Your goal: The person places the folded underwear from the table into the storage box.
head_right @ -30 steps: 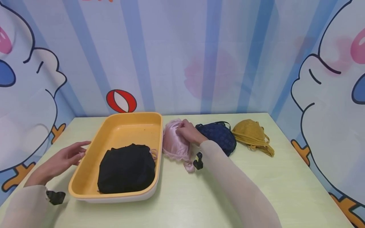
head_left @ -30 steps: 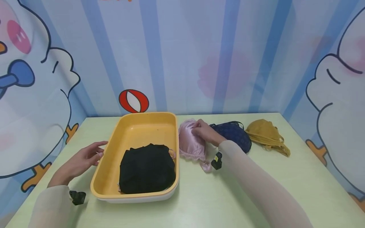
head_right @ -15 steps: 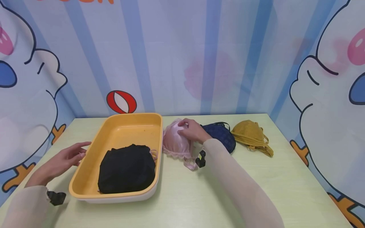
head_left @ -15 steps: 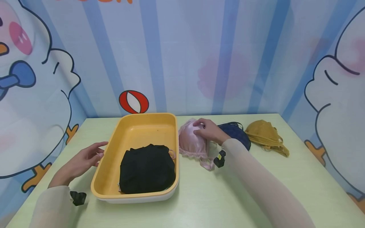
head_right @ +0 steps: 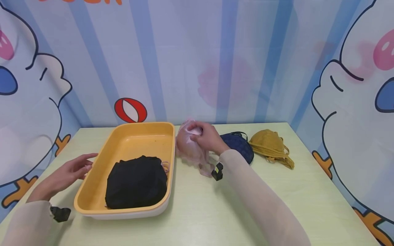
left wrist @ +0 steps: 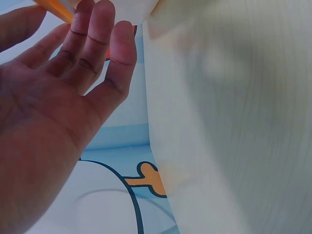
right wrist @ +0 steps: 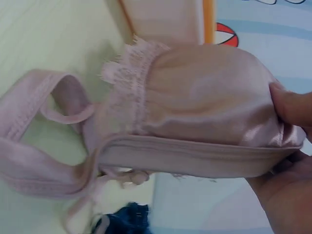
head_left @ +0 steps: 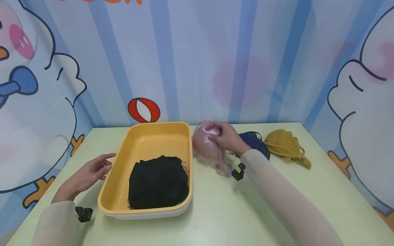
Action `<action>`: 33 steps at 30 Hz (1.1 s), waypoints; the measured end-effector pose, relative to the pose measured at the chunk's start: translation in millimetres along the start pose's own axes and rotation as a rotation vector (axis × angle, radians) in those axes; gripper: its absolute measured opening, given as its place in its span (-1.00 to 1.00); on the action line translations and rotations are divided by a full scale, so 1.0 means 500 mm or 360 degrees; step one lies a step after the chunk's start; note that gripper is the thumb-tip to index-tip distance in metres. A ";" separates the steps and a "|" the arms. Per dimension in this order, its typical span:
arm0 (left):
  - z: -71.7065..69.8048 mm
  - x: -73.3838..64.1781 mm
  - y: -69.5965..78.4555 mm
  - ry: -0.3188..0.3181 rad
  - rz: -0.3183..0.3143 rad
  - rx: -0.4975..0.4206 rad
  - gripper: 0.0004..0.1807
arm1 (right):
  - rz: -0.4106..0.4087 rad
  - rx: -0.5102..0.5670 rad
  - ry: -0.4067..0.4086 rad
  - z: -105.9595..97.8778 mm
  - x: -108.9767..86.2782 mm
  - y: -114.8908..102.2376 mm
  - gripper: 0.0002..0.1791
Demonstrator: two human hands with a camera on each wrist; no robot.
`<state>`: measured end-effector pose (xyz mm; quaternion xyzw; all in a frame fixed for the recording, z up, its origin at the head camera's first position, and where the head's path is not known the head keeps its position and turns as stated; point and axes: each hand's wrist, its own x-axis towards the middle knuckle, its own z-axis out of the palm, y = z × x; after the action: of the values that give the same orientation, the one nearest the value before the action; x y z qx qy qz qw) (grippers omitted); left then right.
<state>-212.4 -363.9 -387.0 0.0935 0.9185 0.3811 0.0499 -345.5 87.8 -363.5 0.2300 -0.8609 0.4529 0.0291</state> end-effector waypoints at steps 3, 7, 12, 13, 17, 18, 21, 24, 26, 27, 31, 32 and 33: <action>0.002 0.001 -0.001 0.0004 -0.0006 0.0006 -0.34 | -0.0043 0.0012 0.0082 -0.012 0.001 -0.015 -0.71; 0.002 0.002 0.000 0.0002 -0.0006 0.0004 -0.34 | -0.0053 0.0025 0.0192 -0.025 -0.001 -0.032 -0.70; 0.002 -0.001 0.003 0.0004 -0.0003 -0.0015 -0.34 | -0.0179 0.0084 0.0366 -0.032 -0.004 -0.060 -0.68; 0.002 -0.001 0.003 0.0002 0.0002 -0.0016 -0.33 | -0.0223 0.0108 0.0400 -0.033 -0.004 -0.066 -0.68; 0.002 0.000 0.000 0.0001 0.0019 -0.0017 -0.35 | -0.0388 0.0234 0.0510 -0.032 -0.005 -0.099 -0.67; 0.001 0.001 -0.001 0.0001 0.0027 -0.0021 -0.36 | -0.0428 0.0254 0.0537 -0.031 -0.004 -0.108 -0.66; -0.002 0.001 -0.002 0.0005 0.0052 -0.0027 -0.38 | -0.0547 0.0285 0.0627 -0.024 0.004 -0.135 -0.66; -0.003 0.001 -0.003 0.0005 0.0078 -0.0030 -0.39 | -0.0643 0.0321 0.0708 -0.014 0.011 -0.164 -0.67; -0.003 0.000 -0.003 0.0004 0.0082 -0.0030 -0.39 | -0.0681 0.0343 0.0752 -0.009 0.006 -0.195 -0.68; -0.003 0.000 -0.003 0.0006 0.0083 -0.0029 -0.39 | -0.0709 0.0361 0.0773 -0.007 0.002 -0.211 -0.69; -0.001 -0.001 -0.002 0.0008 0.0069 -0.0024 -0.39 | -0.0845 0.0452 0.0867 0.001 -0.009 -0.271 -0.71; -0.001 -0.001 -0.001 0.0010 0.0060 -0.0024 -0.39 | -0.0890 0.0491 0.0887 0.004 -0.007 -0.280 -0.71; 0.000 0.000 0.000 0.0011 0.0051 -0.0030 -0.39 | -0.0938 0.0519 0.0904 0.006 -0.005 -0.288 -0.72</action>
<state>-212.4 -364.2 -387.0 0.1066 0.9133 0.3908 0.0416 -281.9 16.6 -255.6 0.3337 -0.6337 0.6003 0.3558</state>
